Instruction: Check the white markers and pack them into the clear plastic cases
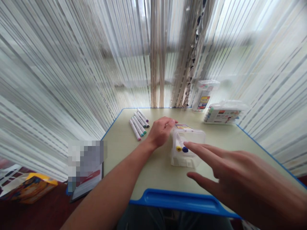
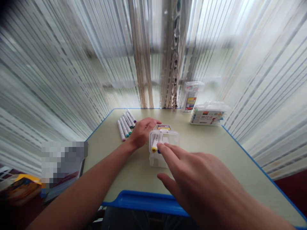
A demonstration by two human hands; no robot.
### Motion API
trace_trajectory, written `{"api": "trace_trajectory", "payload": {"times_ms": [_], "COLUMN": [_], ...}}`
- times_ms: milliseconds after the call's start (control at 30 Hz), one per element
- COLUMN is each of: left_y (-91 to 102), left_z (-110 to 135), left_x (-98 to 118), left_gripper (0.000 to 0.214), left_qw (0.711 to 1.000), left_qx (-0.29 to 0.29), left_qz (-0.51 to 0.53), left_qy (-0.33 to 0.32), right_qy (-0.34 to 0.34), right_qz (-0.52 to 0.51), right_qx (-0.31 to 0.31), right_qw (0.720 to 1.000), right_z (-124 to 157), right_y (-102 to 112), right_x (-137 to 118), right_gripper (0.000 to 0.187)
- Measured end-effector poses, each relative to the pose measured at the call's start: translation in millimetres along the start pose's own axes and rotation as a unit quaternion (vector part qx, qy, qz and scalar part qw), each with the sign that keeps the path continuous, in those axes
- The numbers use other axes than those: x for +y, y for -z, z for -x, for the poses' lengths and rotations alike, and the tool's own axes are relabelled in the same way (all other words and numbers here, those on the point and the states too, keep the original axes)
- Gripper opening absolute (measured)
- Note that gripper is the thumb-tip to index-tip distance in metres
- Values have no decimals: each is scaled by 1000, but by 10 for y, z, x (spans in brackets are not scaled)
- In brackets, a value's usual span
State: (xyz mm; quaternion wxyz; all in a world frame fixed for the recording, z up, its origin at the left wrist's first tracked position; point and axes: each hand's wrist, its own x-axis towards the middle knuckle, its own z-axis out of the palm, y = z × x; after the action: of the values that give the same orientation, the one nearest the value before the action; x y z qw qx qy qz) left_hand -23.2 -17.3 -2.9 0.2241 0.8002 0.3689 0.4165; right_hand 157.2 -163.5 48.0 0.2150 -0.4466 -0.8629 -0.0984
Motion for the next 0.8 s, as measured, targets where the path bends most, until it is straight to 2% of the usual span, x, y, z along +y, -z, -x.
{"api": "trace_trajectory", "payload": {"times_ms": [67, 167, 233, 267, 300, 400, 533, 633, 800], "left_y": [-6, 0, 25, 43, 63, 121, 179, 265, 552], "left_z": [-8, -22, -29, -31, -33, -36, -47, -58, -61], "left_x": [-27, -79, -113, -127, -138, -151, -139, -134, -142], "left_gripper": [35, 26, 24, 24, 25, 27, 30, 35, 42], "left_qw": [999, 994, 987, 985, 982, 975, 962, 942, 866], "left_qx": [24, 72, 101, 111, 118, 130, 127, 116, 128], "left_qz": [-33, -86, -117, -130, -140, -170, -218, -289, -440], "left_qy": [-5, 13, 31, 38, 43, 64, 101, 127, 202], "right_qy": [30, -6, -65, -100, -141, -193, -216, -220, -226], "right_qz": [-19, 5, 26, -3, -66, -212, -249, -272, -279], "right_qx": [52, 199, 286, 308, 298, 296, 236, 195, 183], "right_qw": [998, 980, 956, 946, 942, 911, 914, 916, 915], "right_z": [-5, -186, -393, -501, -600, -788, -725, -599, -554], "right_y": [150, 326, 313, 254, 163, -233, -712, -867, -916], "right_x": [18, 133, 295, 399, 511, 830, 1063, 1131, 1196], "right_gripper": [40, 17, 25, 28, 31, 32, 30, 29, 29]}}
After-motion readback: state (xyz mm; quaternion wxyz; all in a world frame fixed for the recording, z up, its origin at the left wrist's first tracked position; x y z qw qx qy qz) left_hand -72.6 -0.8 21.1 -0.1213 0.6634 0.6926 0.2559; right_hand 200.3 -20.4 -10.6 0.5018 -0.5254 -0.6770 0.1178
